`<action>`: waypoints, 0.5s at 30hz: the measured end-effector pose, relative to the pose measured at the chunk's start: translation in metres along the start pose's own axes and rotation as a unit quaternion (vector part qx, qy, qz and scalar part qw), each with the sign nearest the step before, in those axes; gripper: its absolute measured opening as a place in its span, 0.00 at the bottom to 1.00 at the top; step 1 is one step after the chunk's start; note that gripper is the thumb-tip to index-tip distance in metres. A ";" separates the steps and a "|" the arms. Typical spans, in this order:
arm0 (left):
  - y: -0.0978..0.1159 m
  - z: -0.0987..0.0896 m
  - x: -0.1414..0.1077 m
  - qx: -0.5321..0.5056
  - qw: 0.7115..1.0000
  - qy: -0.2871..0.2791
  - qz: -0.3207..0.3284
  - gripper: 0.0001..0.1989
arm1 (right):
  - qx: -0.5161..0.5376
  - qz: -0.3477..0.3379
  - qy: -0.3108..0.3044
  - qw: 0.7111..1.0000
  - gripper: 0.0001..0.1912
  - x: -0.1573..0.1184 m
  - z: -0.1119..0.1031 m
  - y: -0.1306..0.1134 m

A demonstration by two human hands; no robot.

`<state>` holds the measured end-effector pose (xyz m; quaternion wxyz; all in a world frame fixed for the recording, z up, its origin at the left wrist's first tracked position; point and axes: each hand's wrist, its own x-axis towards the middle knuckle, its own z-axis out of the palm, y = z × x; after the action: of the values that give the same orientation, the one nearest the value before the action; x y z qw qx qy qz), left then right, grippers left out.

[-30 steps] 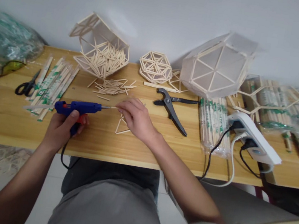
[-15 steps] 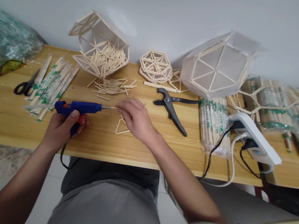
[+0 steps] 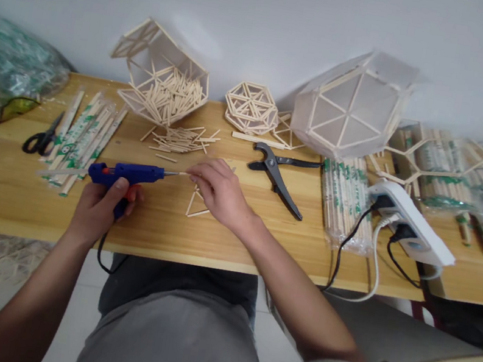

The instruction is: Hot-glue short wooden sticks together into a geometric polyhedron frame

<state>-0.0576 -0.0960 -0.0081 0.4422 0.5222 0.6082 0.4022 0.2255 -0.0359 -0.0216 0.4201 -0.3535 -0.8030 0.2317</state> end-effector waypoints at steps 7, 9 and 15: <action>-0.003 0.000 0.001 0.016 1.000 -0.007 0.012 0.27 | 0.008 0.013 0.001 1.000 0.09 -0.001 0.000 0.000; -0.002 0.002 0.000 0.043 0.999 -0.006 0.009 0.26 | 0.018 0.017 0.012 1.000 0.08 -0.001 -0.001 0.000; -0.002 -0.011 0.003 0.053 0.998 0.038 -0.011 0.24 | 0.015 0.039 0.057 0.998 0.07 0.001 -0.003 0.000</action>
<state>-0.0692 -0.0934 -0.0071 0.3947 0.5231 0.6506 0.3839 0.2282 -0.0353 -0.0194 0.4610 -0.3904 -0.7600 0.2398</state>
